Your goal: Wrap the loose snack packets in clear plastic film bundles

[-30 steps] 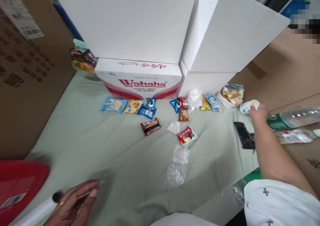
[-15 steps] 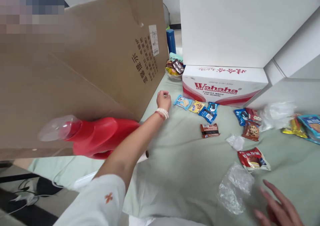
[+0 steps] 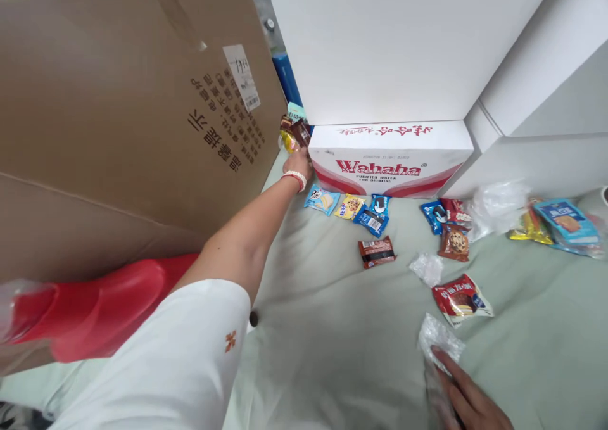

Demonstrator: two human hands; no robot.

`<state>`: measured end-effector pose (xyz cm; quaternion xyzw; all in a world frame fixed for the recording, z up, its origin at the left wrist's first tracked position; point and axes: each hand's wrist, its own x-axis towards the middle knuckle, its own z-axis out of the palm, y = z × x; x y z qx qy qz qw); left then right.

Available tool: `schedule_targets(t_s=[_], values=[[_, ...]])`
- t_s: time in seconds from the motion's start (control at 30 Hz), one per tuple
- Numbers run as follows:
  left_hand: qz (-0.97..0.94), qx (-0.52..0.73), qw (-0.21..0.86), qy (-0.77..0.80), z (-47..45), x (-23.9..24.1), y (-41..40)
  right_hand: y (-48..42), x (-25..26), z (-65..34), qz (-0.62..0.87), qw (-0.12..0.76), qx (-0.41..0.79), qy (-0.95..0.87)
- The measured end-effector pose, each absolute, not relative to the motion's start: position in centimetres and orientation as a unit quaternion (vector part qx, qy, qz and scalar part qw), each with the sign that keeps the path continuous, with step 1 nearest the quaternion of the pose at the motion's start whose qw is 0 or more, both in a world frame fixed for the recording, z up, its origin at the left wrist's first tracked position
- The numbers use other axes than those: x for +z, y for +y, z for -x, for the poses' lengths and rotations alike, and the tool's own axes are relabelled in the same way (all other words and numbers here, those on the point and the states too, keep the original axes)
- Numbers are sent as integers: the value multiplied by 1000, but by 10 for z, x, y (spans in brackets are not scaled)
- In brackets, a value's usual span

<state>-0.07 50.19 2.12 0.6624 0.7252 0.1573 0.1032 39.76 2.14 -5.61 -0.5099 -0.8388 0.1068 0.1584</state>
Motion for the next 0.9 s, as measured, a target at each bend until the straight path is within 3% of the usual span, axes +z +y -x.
schedule_targets(t_s=[0.47, 0.6, 0.7, 0.83, 0.9], values=[[-661, 108, -16, 742, 7, 29, 262, 15, -68, -395, 502, 278, 90, -814], [-737, 243, 15, 631, 4, 46, 196, 11, -73, -393, 520, 279, 106, -800], [-691, 359, 139, 612, -19, 60, 182, 10, -73, -390, 531, 281, 124, -790], [-395, 519, 499, 570, -70, 70, 222, 11, -69, -388, 533, 289, 128, -785], [-206, 541, 636, 510, -90, 72, 252, 11, -69, -389, 533, 287, 128, -786]])
